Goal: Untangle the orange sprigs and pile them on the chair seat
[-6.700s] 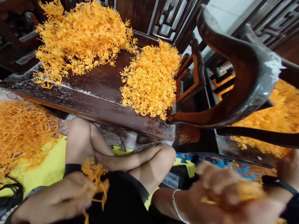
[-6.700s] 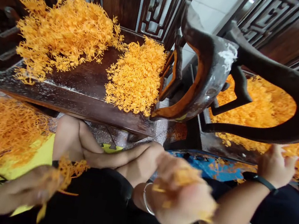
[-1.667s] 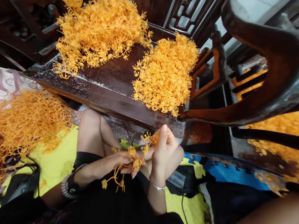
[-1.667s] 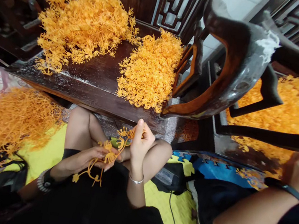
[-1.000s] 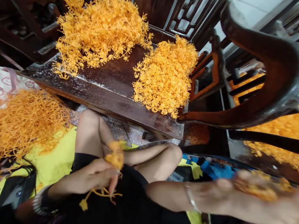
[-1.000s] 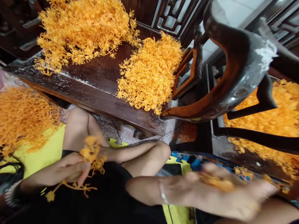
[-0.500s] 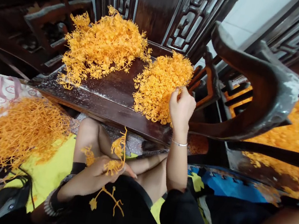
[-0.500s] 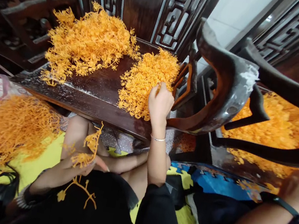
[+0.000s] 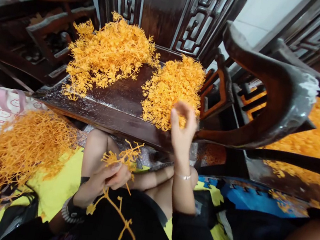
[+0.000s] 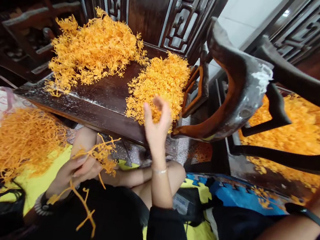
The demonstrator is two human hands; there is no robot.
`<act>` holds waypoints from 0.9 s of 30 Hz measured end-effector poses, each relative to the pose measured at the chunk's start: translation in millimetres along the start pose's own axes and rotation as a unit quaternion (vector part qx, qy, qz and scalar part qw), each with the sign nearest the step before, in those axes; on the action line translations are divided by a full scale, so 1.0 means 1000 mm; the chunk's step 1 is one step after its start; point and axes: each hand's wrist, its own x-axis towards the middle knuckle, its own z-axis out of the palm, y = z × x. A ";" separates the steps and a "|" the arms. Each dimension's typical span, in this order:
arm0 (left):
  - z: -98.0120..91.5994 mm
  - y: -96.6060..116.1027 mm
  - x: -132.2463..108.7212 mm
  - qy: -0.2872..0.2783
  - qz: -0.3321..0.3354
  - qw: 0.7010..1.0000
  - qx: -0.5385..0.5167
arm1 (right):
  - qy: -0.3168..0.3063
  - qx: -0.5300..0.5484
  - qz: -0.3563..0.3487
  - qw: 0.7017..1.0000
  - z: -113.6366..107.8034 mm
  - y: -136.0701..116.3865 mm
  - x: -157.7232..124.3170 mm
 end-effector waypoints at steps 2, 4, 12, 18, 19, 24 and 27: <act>0.000 -0.004 0.004 -0.046 0.038 0.997 -0.054 | -0.152 0.242 0.095 0.954 0.012 -0.010 -0.037; -0.001 -0.009 0.008 -0.108 0.056 0.986 -0.112 | -0.261 0.440 0.208 0.834 0.027 -0.020 -0.071; 0.001 -0.014 0.008 -0.114 -0.139 0.982 0.066 | -0.118 0.591 0.462 0.650 0.044 -0.041 -0.115; 0.001 -0.017 0.006 -0.196 -0.218 0.952 0.092 | -0.137 0.647 0.418 0.622 0.028 -0.053 -0.107; 0.001 -0.016 0.005 -0.208 -0.226 0.948 0.090 | -0.147 0.652 0.412 0.619 0.028 -0.056 -0.107; -0.001 -0.013 -0.002 -0.220 -0.243 0.939 0.106 | -0.217 0.633 0.398 0.628 0.034 -0.058 -0.121; 0.000 -0.016 -0.002 -0.208 -0.244 0.941 0.106 | -0.240 0.648 0.396 0.605 0.033 -0.052 -0.121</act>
